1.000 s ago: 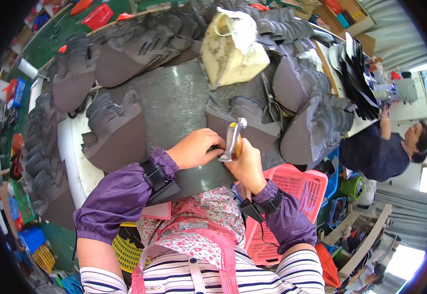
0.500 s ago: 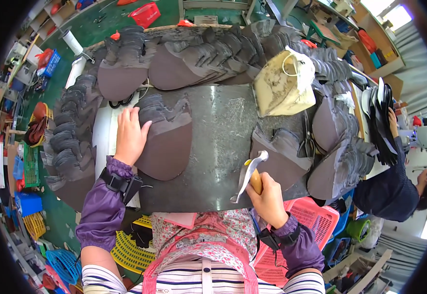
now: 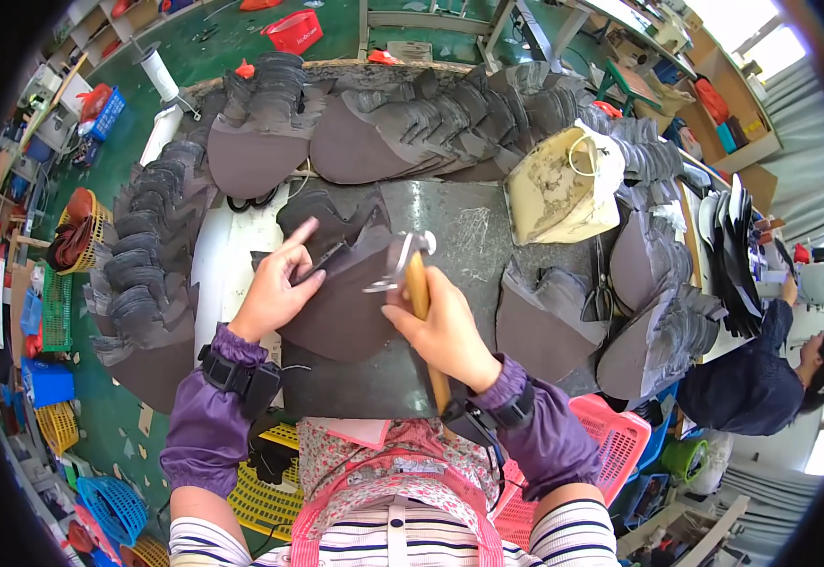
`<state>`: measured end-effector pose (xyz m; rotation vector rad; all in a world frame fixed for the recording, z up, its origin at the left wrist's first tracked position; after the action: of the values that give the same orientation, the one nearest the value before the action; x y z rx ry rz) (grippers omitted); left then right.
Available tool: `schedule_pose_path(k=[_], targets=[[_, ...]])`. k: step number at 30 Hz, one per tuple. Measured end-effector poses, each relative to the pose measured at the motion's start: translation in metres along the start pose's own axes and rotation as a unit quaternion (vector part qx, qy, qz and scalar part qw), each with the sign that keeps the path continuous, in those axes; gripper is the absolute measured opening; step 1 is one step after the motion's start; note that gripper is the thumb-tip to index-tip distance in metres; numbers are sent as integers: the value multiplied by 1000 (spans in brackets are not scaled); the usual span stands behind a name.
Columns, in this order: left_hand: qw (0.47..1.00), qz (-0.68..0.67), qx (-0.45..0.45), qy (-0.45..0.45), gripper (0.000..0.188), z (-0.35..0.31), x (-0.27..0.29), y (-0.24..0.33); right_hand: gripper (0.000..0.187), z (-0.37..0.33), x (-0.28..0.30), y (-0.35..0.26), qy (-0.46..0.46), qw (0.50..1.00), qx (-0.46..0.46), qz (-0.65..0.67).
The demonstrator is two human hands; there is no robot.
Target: The person hammers the edges of shoe components on a stone block, occasionally applying adhesive to the pieces before stacking them aside and picking up new ones.
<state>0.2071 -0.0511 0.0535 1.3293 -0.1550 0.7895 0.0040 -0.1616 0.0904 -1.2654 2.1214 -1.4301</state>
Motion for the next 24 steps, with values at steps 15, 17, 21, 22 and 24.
schedule_pose_path(k=[15,17,21,22,24], targets=[[947,219,-198,125,38,25,17,20,35,24,-28,-20,8,934,261,-244],[975,172,-135,37,40,34,9,11,31,12,-24,-25,23,934,272,-233],[988,107,-21,-112,43,43,-3,-7,26,-13,-5,-19,-1,955,218,-201],[986,145,-30,-83,43,44,3,-7,24,-22,2,-16,-17,964,186,-186],[981,186,-34,-52,42,41,13,-7,23,-44,14,-26,-45,972,153,-173]])
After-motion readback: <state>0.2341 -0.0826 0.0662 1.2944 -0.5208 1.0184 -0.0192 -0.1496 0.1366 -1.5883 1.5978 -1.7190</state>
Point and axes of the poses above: each hand's wrist, its own z-axis towards the middle knuckle, its own x-axis out of the back of the hand, y = z × x, the point moved 5 cm from there along z, towards the middle knuckle, and after that the axes turned 14 degrees about -x, right-handed, at the moved point
